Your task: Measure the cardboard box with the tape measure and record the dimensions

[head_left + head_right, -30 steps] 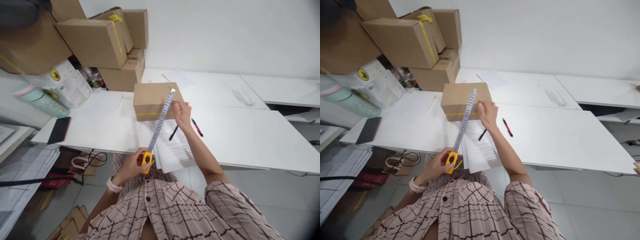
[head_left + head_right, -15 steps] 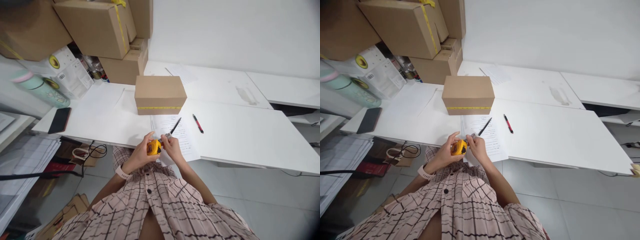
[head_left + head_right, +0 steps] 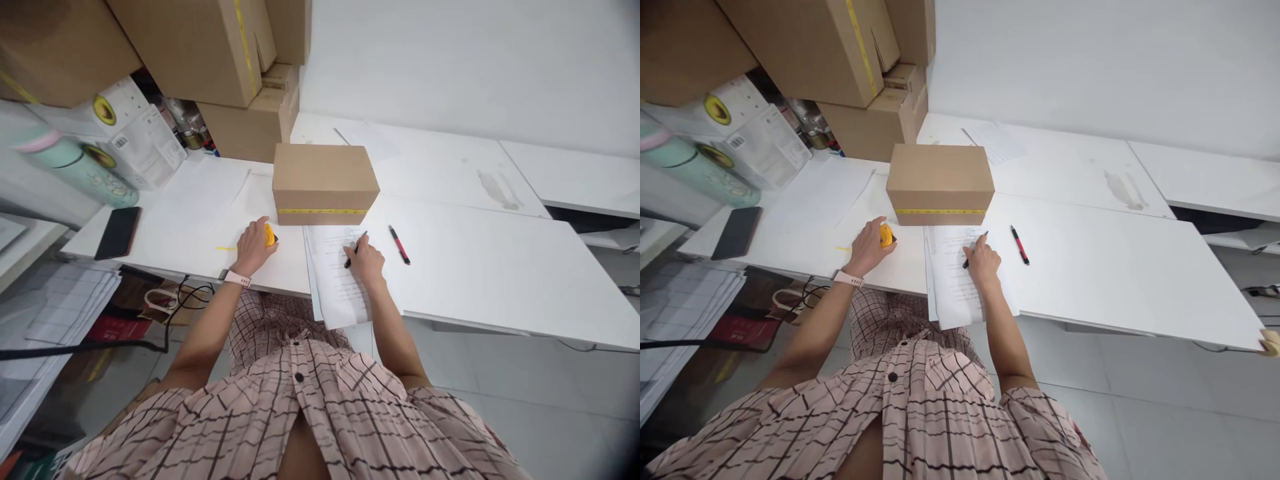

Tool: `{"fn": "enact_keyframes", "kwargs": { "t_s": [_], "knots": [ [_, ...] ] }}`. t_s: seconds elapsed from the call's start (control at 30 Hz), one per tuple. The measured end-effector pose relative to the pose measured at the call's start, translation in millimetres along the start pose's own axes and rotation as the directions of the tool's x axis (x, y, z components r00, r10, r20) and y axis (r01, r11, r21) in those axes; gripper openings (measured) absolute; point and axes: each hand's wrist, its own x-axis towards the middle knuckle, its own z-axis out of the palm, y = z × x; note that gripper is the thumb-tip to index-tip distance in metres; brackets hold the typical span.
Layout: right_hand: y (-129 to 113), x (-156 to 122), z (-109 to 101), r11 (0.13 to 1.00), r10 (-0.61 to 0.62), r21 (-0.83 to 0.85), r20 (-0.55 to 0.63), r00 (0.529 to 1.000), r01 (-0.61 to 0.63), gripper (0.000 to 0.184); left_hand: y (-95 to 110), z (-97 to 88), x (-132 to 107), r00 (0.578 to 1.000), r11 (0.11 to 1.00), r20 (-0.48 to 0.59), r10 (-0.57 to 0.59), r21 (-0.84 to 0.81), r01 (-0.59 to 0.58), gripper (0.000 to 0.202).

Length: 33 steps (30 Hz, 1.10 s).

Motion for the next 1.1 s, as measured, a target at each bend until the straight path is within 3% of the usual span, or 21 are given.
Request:
{"fn": "enact_keyframes", "kwargs": {
  "t_s": [0.13,0.23,0.27,0.33,0.37,0.43,0.5,0.63,0.7,0.73,0.83,0.93,1.03,1.1],
  "knots": [
    [3,6,-4,0.998,-0.065,-0.012,0.06,0.996,0.066,0.029,-4,14.5,8,0.996,0.996,-0.052,0.076,0.042,-0.074,0.053],
    [14,3,-7,0.959,-0.128,0.262,0.048,0.991,0.112,0.026,10,29.0,-13,0.957,0.974,-0.198,0.214,-0.028,-0.224,0.041],
    [20,-1,-9,0.893,-0.164,0.433,0.053,0.985,0.125,0.025,17,35.5,-25,0.934,0.951,-0.217,0.282,-0.067,-0.303,0.038],
    [33,-10,-16,0.646,-0.252,0.754,0.058,0.966,0.123,0.027,33,49.8,-51,0.871,0.86,-0.14,0.471,-0.146,-0.489,0.038],
    [39,-16,-21,0.51,-0.29,0.853,0.044,0.956,0.116,0.029,40,56.8,-63,0.836,0.82,-0.079,0.544,-0.164,-0.549,0.042],
    [51,-27,-28,0.352,-0.299,0.926,-0.028,0.954,0.137,0.031,52,68.0,-83,0.779,0.771,0.034,0.626,-0.173,-0.612,0.056],
    [60,-36,-31,0.345,-0.225,0.918,-0.123,0.967,0.197,0.032,57,73.8,-94,0.767,0.772,0.104,0.633,-0.16,-0.616,0.066],
    [67,-48,-16,0.573,-0.073,0.777,-0.271,0.96,0.262,0.029,51,71.8,-92,0.752,0.771,0.169,0.637,-0.15,-0.619,0.077],
    [63,-53,-5,0.624,-0.062,0.739,-0.276,0.959,0.253,0.03,45,68.4,-86,0.72,0.747,0.202,0.665,-0.157,-0.646,0.088],
    [58,-55,0,0.604,-0.055,0.758,-0.268,0.962,0.246,0.031,42,66.9,-84,0.703,0.735,0.217,0.677,-0.161,-0.659,0.093],
    [35,-56,9,0.366,-0.072,0.906,-0.199,0.977,0.211,0.045,37,64.0,-80,0.673,0.713,0.242,0.699,-0.163,-0.682,0.098],
    [6,-47,12,0.122,-0.212,0.989,-0.062,0.975,0.089,0.053,37,63.0,-78,0.669,0.712,0.257,0.698,-0.144,-0.687,0.099],
    [-17,-30,16,0.055,-0.189,0.998,0.011,0.982,-0.001,0.04,41,62.9,-78,0.681,0.726,0.268,0.682,-0.136,-0.674,0.09],
    [-27,-19,23,0.046,-0.13,0.999,0.023,0.991,-0.017,0.043,44,63.1,-79,0.704,0.746,0.255,0.663,-0.149,-0.649,0.082]
  ]
}}
